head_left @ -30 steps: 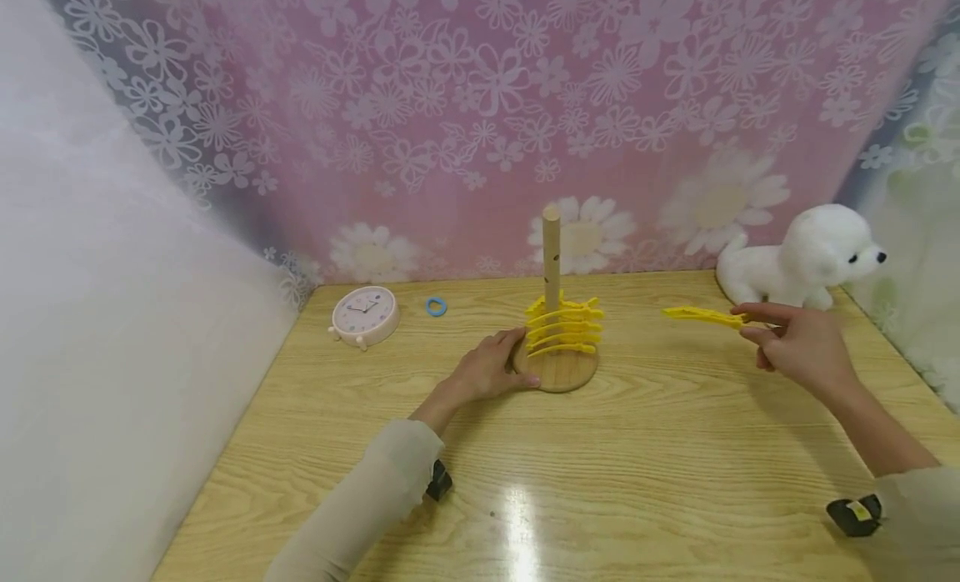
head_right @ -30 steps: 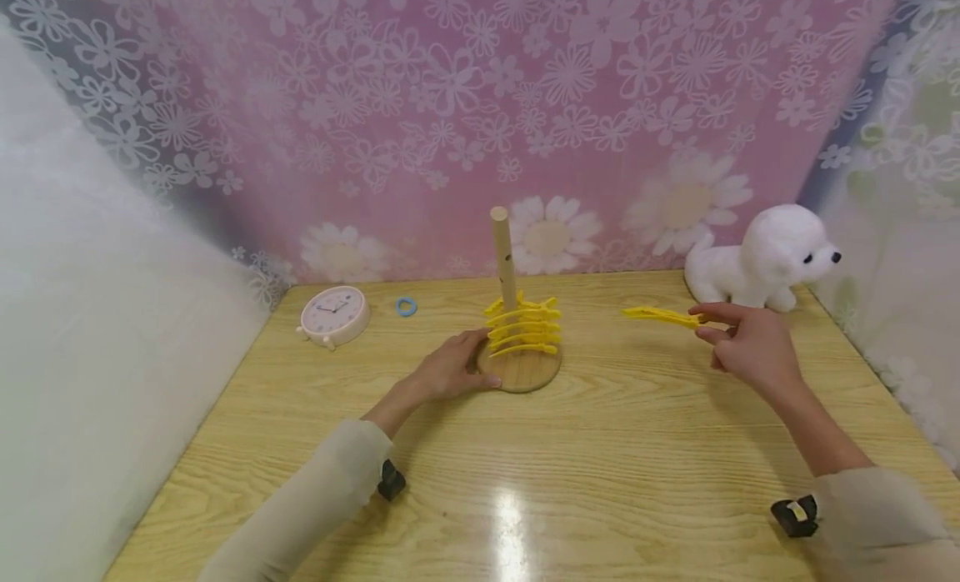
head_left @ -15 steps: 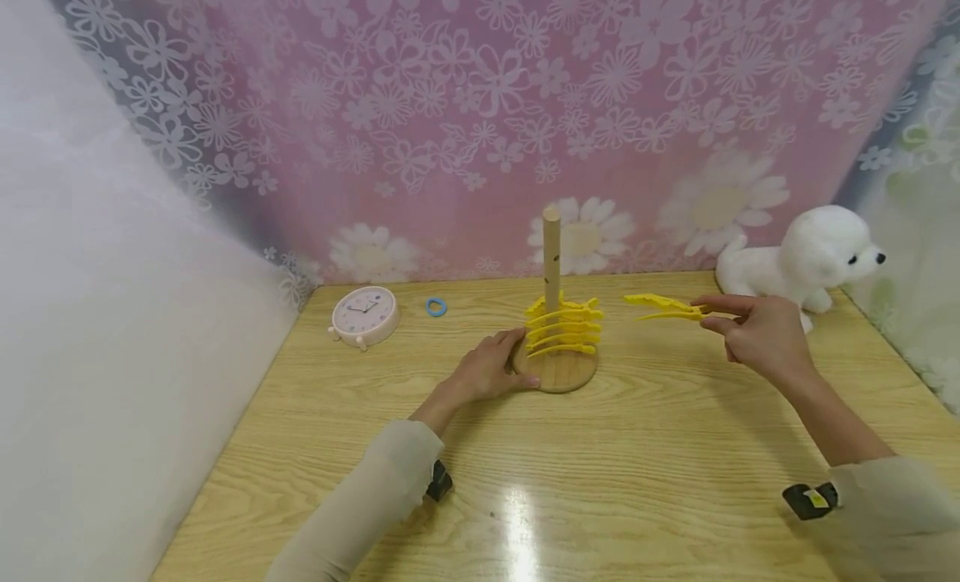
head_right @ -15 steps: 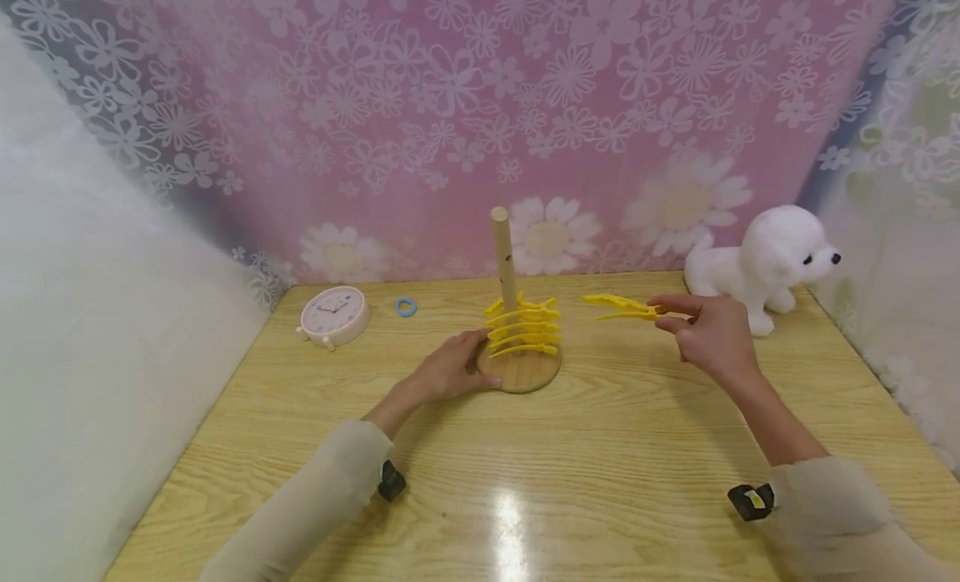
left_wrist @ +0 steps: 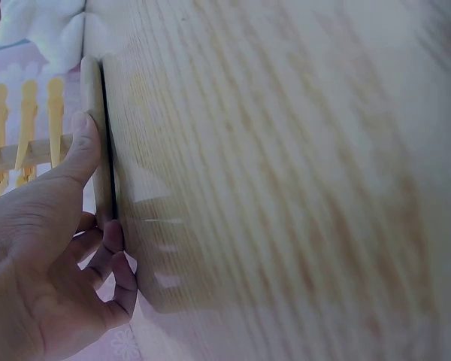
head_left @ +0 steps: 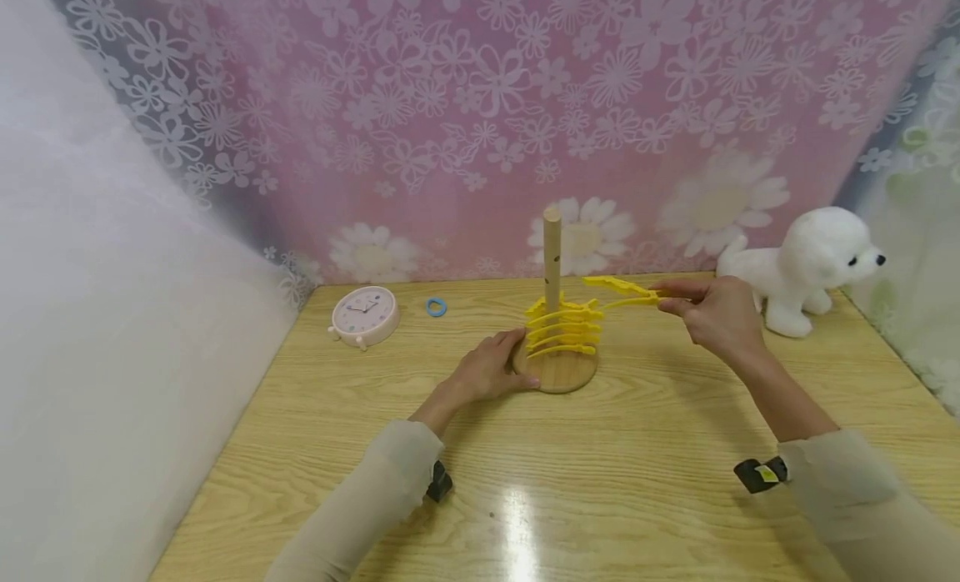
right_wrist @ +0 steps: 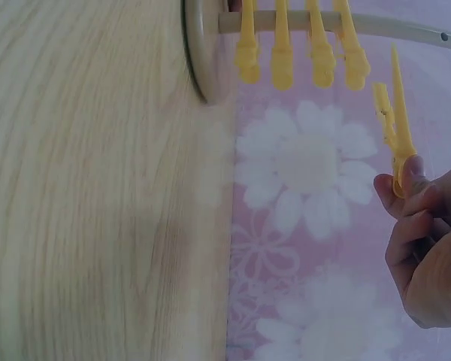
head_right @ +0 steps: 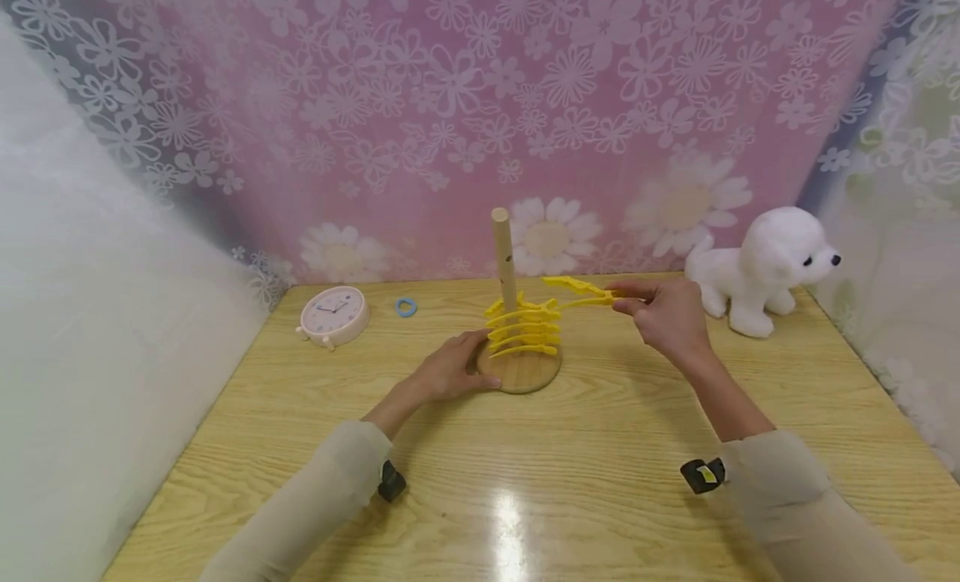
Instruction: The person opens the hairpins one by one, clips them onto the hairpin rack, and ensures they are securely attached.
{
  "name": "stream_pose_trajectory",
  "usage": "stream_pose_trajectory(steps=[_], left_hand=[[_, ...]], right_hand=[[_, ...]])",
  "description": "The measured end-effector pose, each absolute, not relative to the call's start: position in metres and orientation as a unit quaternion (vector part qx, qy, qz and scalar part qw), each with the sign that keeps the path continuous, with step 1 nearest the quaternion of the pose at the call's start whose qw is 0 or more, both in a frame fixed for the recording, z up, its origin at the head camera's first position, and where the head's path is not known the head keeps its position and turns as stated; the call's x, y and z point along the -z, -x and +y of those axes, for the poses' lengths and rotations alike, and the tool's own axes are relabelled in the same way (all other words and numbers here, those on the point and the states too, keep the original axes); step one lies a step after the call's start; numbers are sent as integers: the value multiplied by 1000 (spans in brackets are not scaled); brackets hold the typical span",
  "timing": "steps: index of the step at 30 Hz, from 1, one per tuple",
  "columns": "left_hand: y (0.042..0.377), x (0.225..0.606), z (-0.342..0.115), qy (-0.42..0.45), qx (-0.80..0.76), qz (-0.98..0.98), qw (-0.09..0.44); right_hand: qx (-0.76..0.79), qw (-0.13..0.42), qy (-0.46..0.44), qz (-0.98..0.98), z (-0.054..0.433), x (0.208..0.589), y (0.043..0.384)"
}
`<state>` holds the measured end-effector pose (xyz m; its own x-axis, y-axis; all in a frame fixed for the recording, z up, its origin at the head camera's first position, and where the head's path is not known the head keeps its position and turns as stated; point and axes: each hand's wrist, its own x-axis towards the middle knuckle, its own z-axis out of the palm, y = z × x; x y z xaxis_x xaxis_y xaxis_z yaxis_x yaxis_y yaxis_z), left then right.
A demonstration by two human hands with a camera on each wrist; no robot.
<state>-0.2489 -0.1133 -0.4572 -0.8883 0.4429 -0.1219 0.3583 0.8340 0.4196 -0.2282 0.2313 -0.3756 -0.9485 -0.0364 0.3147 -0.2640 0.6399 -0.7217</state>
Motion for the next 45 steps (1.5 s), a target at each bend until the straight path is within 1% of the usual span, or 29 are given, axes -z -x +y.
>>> stream_pose_trajectory(steps=[11,20,33,45], left_hand=[[249,458,-113,-205,-197,953,102],[247,460,-112,-205,-206,952,100],[250,464,-114,-212,-202,952,87],[250,462,-114,-219,-203,951,84]], right_hand=[[-406,174,-120,-889,203,372,239],[-404,160,-124,-892,179,373,247],[-424,141,-129,-885,163,373,253],[-407,169,-163,-883,155,373,254]])
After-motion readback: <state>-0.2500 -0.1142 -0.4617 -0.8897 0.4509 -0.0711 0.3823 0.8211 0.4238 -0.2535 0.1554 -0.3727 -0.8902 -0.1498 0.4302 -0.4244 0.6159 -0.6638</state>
